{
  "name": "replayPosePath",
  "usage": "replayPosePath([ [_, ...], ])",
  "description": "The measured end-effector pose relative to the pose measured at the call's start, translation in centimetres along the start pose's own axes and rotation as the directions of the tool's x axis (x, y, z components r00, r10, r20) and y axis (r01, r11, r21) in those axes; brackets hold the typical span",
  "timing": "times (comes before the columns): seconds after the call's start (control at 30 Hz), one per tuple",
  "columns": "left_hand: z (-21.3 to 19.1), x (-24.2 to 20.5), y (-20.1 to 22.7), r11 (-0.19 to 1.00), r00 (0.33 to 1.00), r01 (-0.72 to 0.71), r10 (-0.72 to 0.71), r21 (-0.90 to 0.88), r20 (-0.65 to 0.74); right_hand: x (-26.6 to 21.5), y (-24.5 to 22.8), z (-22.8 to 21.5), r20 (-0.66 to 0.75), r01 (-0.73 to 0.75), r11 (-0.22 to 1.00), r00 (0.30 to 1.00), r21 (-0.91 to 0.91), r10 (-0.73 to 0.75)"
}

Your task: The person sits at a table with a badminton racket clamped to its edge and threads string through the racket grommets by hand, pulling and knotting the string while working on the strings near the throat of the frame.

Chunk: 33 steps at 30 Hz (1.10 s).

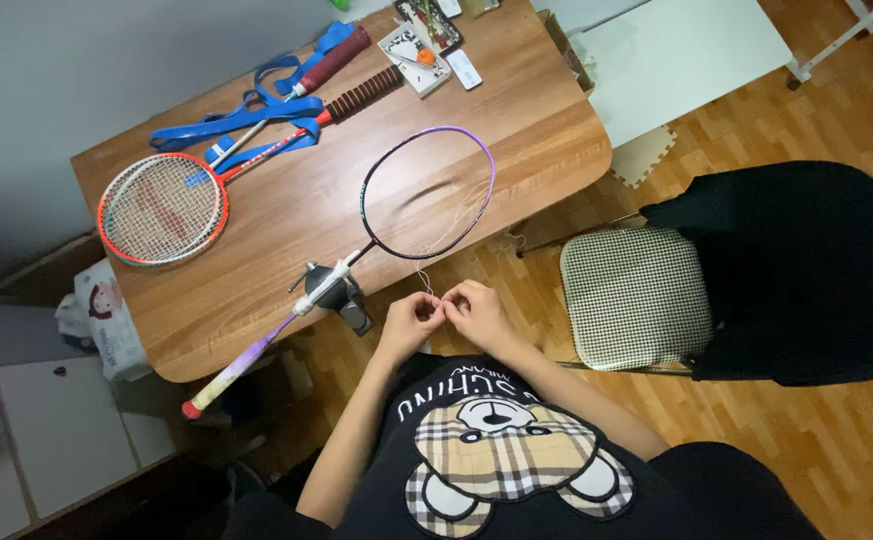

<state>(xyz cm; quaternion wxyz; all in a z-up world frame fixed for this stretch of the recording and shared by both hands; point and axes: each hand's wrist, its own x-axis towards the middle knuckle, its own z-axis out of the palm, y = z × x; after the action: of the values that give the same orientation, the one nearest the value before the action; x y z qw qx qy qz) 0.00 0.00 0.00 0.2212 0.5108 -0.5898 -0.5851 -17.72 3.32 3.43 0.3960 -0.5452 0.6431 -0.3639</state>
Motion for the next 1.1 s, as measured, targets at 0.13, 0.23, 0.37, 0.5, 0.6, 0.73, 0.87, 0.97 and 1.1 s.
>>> replayPosePath([
  [0.13,0.2,-0.1,0.5,1.0,1.0,0.011,-0.011,-0.015,-0.014,0.1,0.5,0.1,0.003,-0.033,0.999,0.999,0.013,0.033],
  [0.23,0.1,-0.3,1.9,0.998,0.996,0.061,-0.06,0.014,-0.069,0.6,2.8,0.8,0.032,-0.106,0.989,0.994,0.098,0.103],
  [0.37,0.1,-0.6,3.1,1.0,0.994,-0.01,0.008,-0.016,-0.106,0.9,5.6,1.0,0.268,-0.455,0.771,0.89,0.447,0.369],
  [0.5,0.1,-0.5,3.2,0.997,0.982,-0.074,0.074,0.008,-0.173,1.0,5.6,0.4,0.526,-0.701,0.427,0.712,0.571,0.465],
  [0.6,-0.1,-0.5,4.3,0.997,0.979,-0.015,0.029,0.072,-0.203,1.4,5.3,0.8,0.392,-0.597,0.627,0.802,0.501,0.451],
  [0.73,-0.2,-0.6,4.2,0.989,0.97,0.027,0.01,0.144,-0.245,1.5,5.2,1.0,0.329,-0.552,0.698,0.833,0.456,0.445],
  [0.87,-0.4,-0.5,4.3,0.986,0.973,0.045,-0.007,0.158,-0.233,1.8,7.1,2.0,0.226,-0.401,0.806,0.915,0.435,0.334],
  [0.97,-0.3,-0.6,4.4,0.987,0.973,0.063,-0.028,0.147,-0.231,1.8,5.8,1.4,0.15,-0.259,0.913,0.963,0.315,0.222],
  [1.1,-0.5,-0.7,5.7,0.973,0.968,0.045,0.015,0.228,-0.251,2.0,3.9,1.0,0.11,-0.227,0.954,0.972,0.195,0.208],
])
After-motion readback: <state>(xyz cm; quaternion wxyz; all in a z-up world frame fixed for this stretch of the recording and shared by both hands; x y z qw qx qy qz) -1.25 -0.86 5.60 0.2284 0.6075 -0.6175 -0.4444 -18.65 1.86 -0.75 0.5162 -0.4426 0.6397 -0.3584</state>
